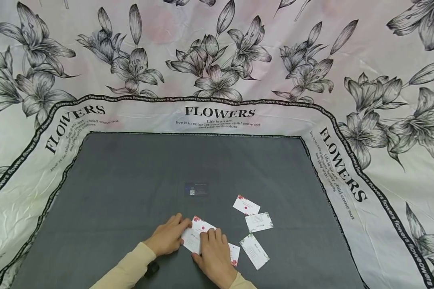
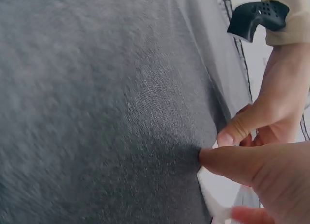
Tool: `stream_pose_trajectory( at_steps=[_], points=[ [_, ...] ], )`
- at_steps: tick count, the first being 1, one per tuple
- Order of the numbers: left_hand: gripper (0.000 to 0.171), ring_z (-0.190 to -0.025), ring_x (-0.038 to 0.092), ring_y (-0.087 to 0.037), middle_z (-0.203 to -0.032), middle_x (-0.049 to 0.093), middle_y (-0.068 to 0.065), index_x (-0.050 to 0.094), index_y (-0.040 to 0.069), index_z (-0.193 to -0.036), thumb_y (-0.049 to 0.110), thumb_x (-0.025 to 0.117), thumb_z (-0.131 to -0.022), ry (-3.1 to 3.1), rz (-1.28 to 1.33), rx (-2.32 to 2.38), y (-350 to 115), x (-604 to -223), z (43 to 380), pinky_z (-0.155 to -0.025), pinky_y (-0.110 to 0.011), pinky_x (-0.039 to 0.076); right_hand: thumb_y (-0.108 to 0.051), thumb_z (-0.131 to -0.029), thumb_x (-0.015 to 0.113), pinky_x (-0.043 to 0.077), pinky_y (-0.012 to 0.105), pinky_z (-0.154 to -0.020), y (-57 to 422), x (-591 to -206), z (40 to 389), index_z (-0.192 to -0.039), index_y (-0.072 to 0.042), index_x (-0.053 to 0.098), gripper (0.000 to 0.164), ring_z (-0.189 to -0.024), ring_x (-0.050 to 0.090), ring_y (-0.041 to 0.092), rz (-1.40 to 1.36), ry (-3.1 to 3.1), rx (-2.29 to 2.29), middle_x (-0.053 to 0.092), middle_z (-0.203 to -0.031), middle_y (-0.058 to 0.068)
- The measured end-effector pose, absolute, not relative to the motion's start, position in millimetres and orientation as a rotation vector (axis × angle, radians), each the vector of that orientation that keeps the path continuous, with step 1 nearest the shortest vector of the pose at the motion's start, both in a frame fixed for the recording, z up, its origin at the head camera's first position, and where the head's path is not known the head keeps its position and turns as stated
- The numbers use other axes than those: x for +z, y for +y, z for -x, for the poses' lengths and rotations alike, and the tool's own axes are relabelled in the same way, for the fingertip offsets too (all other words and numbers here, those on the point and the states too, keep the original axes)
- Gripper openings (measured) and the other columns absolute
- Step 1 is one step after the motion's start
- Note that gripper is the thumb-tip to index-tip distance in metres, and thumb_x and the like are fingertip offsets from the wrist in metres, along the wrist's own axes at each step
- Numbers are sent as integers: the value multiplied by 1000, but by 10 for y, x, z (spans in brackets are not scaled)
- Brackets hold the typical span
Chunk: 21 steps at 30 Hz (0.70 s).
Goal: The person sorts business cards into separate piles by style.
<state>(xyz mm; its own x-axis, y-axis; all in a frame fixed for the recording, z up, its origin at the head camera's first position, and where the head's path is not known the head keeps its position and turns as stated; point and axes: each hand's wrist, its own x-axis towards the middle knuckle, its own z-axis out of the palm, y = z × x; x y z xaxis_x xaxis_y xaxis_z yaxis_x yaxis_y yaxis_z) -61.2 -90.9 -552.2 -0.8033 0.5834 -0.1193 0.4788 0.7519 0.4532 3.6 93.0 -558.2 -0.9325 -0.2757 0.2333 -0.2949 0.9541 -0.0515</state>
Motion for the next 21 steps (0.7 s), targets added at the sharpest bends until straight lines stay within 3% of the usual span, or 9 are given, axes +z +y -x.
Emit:
stream_pose_trajectory(
  at_steps=[4,8,12,17,21],
  points=[
    [41,-83,40,-12,-95,41,5,49,19,-106,9,76,-77,2731,-837,594,-910,-5534,613,-49,-22,34,-52,-58,85,30,27,-68,945,-5615,-16,-101,-17,55,63,-84,41,17,-405,-2897,235,49,-92,0],
    [30,-72,43,-6,-84,45,11,48,22,-99,14,72,-83,2729,-782,697,-946,-5498,597,-52,-21,35,-36,-70,81,29,22,-65,995,-5608,11,-96,-21,57,38,-76,38,9,-368,-2944,573,52,-82,-8],
    [18,-62,45,-2,-79,52,14,54,24,-98,18,68,-88,2635,-656,917,-962,-5374,630,-54,-22,38,-19,-80,74,31,16,-58,1129,-5496,122,-91,-16,65,15,-64,38,1,-191,-2915,1346,56,-72,-7],
    [10,-60,48,-5,-84,61,9,60,19,-99,17,65,-91,2522,-566,1193,-775,-5166,885,-54,-22,42,-17,-85,71,40,18,-55,1442,-5305,485,-98,0,67,22,-60,50,3,153,-2644,2038,64,-76,6],
    [5,-64,54,-8,-81,65,4,64,14,-96,16,64,-91,2525,-514,1327,-426,-5069,1305,-58,-24,46,-18,-86,69,44,21,-62,1727,-5199,951,-97,2,69,22,-68,57,8,295,-2594,1954,68,-82,8]
  ],
)
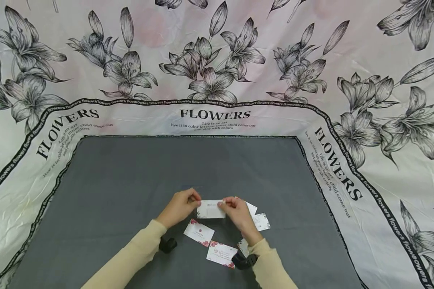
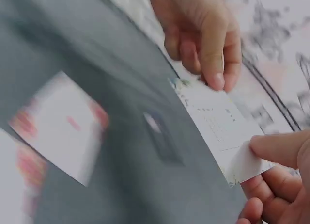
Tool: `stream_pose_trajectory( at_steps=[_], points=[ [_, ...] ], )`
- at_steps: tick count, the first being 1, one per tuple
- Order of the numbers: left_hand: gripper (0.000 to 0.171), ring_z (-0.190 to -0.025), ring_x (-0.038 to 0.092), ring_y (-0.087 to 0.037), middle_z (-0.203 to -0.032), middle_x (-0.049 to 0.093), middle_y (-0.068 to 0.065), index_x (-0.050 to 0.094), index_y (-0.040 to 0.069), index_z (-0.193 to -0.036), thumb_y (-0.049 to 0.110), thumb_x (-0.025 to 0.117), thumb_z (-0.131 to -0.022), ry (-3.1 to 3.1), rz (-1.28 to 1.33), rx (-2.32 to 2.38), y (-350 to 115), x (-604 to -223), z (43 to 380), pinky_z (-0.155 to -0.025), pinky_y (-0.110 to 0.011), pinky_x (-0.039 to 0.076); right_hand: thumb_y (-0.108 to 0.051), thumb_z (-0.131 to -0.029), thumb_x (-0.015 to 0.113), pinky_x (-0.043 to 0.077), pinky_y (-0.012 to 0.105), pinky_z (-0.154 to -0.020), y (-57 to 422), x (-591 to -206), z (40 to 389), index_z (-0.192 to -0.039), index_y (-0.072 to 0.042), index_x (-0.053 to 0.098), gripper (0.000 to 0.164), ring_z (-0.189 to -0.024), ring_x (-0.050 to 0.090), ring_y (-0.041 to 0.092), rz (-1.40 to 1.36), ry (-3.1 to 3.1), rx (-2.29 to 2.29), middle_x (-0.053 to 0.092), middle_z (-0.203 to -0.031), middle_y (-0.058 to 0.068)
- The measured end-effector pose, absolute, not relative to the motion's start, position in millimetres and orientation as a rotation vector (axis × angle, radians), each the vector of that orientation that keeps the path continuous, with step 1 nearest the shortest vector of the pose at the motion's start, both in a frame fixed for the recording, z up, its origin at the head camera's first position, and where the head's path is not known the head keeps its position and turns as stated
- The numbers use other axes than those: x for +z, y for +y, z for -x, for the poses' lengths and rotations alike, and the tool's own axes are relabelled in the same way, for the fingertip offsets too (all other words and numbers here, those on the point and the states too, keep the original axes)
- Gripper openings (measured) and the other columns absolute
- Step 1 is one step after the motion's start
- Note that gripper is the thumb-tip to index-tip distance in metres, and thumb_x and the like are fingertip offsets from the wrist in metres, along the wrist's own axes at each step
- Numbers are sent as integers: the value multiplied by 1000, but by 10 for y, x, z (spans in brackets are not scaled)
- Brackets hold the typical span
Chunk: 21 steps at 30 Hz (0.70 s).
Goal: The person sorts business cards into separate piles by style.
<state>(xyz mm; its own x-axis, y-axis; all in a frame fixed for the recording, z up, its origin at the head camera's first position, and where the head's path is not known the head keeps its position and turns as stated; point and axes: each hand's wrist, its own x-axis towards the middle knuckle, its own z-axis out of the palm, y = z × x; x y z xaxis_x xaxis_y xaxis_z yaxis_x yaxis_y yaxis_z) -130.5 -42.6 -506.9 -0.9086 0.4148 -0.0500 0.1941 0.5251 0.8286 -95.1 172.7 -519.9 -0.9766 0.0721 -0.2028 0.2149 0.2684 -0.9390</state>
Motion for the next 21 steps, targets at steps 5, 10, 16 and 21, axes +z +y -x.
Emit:
stream_pose_trajectory(
  at_steps=[5,10,16,21],
  points=[
    [8,-69,57,-12,-85,66,-1,66,12,-97,17,63,-91,2650,-461,1203,38,-5087,1797,-61,-27,45,-25,-88,66,44,24,-55,2044,-5190,1508,-102,-5,72,24,-65,57,11,-412,2646,-1531,70,-88,7],
    [8,-70,58,-14,-89,67,-4,64,12,-97,18,61,-92,2707,-408,1016,323,-5250,2037,-61,-29,45,-27,-87,68,47,28,-60,2197,-5292,1791,-99,-6,71,25,-75,63,17,-520,2684,-1369,70,-96,10],
    [8,-72,59,-17,-93,68,-7,63,11,-97,16,58,-93,2717,-381,910,376,-5376,2146,-63,-34,47,-27,-83,71,44,25,-57,2209,-5459,1877,-88,-7,73,21,-76,61,18,-522,2695,-1283,71,-93,9],
    [8,-75,59,-18,-93,68,-6,65,12,-94,14,59,-90,2762,-388,829,442,-5435,2165,-68,-37,49,-27,-82,70,44,26,-56,2234,-5540,1888,-85,-7,71,20,-73,61,19,-498,2756,-1178,70,-89,8]
  ],
)
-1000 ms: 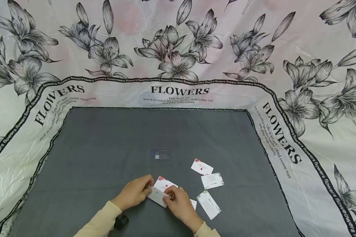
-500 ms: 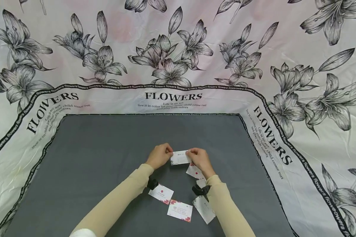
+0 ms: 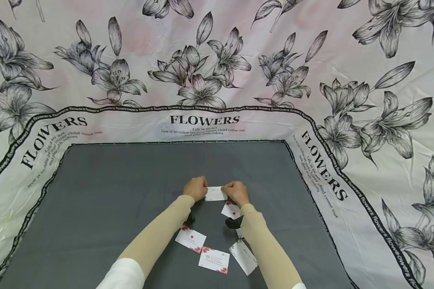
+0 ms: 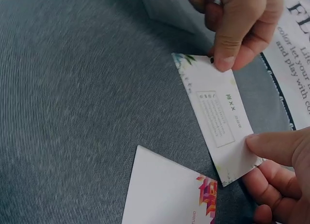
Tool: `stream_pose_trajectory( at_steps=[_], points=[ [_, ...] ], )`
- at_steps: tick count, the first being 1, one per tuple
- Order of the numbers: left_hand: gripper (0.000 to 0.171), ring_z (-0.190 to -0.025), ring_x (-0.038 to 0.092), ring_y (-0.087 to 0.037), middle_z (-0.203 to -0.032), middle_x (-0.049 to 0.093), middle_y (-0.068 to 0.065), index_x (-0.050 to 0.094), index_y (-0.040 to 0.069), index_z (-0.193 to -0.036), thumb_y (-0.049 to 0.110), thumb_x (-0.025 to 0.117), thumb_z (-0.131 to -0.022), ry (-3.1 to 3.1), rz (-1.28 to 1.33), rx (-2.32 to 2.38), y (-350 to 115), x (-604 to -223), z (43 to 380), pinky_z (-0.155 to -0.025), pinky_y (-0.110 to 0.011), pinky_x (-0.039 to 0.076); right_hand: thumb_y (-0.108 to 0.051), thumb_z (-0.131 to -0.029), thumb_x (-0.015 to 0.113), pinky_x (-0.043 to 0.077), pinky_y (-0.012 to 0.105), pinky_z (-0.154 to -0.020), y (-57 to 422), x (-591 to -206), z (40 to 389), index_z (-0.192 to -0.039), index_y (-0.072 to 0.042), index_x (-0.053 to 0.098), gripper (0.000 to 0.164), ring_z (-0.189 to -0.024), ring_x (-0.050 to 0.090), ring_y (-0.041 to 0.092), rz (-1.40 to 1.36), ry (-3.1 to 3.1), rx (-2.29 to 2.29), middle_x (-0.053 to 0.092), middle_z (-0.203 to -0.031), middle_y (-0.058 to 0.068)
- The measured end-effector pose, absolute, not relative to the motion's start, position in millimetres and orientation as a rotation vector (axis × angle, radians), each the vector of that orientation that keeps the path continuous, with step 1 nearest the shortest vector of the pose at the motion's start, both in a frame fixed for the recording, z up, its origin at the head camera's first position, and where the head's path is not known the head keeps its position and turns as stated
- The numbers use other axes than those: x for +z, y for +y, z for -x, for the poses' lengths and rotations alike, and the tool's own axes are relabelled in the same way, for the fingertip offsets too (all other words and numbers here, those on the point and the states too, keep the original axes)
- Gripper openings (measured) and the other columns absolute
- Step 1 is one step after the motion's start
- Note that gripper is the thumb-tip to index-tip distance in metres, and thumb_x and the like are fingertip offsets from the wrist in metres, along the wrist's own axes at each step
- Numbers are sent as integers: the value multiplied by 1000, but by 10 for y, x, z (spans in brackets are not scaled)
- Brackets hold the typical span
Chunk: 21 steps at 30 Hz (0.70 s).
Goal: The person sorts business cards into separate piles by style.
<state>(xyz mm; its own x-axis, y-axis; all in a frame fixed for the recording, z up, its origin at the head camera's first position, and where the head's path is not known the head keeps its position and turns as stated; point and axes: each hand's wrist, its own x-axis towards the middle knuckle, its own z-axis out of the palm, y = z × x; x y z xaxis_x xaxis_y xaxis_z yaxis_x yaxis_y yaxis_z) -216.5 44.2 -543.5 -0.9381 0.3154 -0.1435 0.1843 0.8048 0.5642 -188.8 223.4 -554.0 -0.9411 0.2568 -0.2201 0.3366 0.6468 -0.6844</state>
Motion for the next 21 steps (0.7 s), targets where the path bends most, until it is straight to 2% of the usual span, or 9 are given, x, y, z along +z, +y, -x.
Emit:
stream_pose_trajectory(
  at_steps=[9,15,21],
  points=[
    [9,-74,55,-19,-92,58,-4,66,9,-95,14,61,-90,2813,-415,788,461,-5570,2130,-67,-36,48,-28,-83,66,45,35,-68,2148,-5546,1843,-85,-12,66,16,-83,59,25,-402,2936,-893,69,-90,6],
    [9,-76,57,-20,-94,58,-5,64,10,-96,16,59,-91,2825,-392,791,470,-5576,2093,-71,-39,49,-29,-82,66,43,37,-69,2129,-5563,1832,-82,-12,64,17,-84,55,27,-410,2965,-852,67,-87,7],
    [12,-66,54,-20,-97,54,-7,54,10,-102,14,56,-91,2864,-397,773,494,-5595,2069,-61,-37,46,-31,-83,67,43,42,-66,2106,-5562,1857,-94,-8,54,28,-79,56,30,-425,2962,-808,61,-83,12]
  ],
)
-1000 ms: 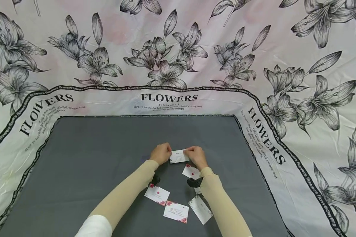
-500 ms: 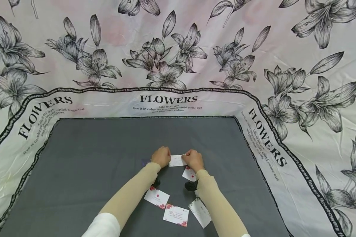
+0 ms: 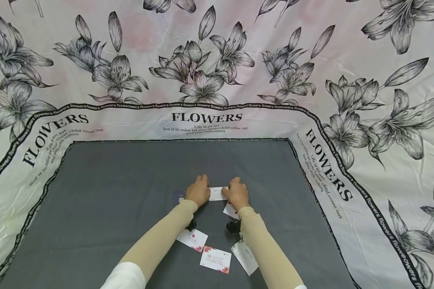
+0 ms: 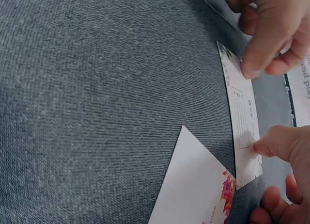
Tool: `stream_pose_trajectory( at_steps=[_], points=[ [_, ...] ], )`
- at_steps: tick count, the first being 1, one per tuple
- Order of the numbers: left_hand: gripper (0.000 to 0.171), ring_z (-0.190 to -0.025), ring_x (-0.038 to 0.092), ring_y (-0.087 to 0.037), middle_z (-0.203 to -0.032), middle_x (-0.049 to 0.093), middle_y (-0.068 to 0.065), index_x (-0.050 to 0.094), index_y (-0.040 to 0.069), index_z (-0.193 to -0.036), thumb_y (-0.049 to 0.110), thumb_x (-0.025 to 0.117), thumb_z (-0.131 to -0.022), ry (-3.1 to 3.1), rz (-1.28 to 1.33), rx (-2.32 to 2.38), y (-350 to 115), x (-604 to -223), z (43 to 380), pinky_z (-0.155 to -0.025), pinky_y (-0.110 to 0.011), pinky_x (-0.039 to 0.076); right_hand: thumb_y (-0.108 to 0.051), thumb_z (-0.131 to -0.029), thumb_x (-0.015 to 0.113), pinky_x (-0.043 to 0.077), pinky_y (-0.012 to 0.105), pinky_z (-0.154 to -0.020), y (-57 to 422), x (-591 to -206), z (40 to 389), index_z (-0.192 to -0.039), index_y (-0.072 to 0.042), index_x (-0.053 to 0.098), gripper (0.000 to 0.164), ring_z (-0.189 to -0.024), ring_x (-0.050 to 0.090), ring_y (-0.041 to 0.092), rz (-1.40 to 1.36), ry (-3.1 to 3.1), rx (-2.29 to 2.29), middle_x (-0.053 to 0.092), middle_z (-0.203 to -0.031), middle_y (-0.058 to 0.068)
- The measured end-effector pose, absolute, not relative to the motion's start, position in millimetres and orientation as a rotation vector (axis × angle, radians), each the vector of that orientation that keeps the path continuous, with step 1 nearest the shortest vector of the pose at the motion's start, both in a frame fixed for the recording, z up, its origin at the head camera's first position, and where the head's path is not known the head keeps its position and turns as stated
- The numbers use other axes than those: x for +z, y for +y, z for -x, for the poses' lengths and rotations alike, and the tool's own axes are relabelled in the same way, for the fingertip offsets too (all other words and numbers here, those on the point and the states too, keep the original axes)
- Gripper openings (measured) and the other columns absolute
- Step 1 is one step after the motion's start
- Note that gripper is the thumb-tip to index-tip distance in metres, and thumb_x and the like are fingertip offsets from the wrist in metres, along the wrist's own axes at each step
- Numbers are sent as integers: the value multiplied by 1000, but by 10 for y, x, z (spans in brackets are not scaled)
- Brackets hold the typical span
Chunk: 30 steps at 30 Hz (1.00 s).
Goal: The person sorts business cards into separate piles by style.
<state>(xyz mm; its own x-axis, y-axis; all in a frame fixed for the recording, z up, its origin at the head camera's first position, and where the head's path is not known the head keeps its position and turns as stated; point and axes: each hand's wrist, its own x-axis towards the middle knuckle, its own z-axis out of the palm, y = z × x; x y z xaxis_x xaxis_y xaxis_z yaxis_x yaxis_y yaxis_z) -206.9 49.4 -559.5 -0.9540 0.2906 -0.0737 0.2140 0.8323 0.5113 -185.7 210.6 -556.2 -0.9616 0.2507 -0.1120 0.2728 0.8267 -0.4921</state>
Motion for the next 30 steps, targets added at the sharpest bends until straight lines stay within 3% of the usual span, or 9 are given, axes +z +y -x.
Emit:
stream_pose_trajectory(
  at_steps=[5,10,17,21,24,30],
  points=[
    [18,-61,53,-19,-101,52,-7,47,11,-110,14,52,-92,2938,-426,774,569,-5636,2041,-56,-35,45,-32,-84,64,45,42,-69,2183,-5518,1877,-101,-7,51,33,-78,58,30,-434,2894,-882,62,-88,14],
    [22,-67,59,-20,-104,56,-6,55,12,-114,16,53,-93,2960,-553,871,644,-5567,1932,-60,-37,48,-33,-87,58,45,39,-70,2459,-5357,1804,-102,-7,54,30,-78,58,26,-437,2939,-1040,63,-89,12],
    [20,-61,52,-10,-94,58,1,67,19,-107,20,56,-91,2861,-967,745,794,-5492,1557,-54,-27,44,-27,-88,64,45,38,-71,2830,-5347,1288,-95,-9,68,20,-78,58,22,-188,3070,-859,63,-84,6],
    [23,-65,52,-5,-97,60,3,68,21,-111,29,58,-92,2781,-1093,632,909,-5506,1308,-54,-24,43,-37,-87,67,43,46,-81,2941,-5405,928,-117,-11,65,40,-97,52,28,-79,2957,-713,59,-106,11],
    [32,-64,50,-4,-96,57,2,64,19,-119,34,61,-91,2742,-1120,598,997,-5525,1162,-51,-23,41,-35,-82,72,41,52,-87,3007,-5386,729,-132,-14,57,56,-109,45,31,-35,2864,-670,50,-125,15],
    [57,-67,53,-8,-100,52,-2,51,17,-133,42,68,-85,2763,-1104,500,1104,-5623,1030,-51,-26,41,-18,-76,75,38,52,-93,3059,-5379,585,-136,-14,52,65,-116,39,33,-29,2821,-672,42,-134,14]
  ],
)
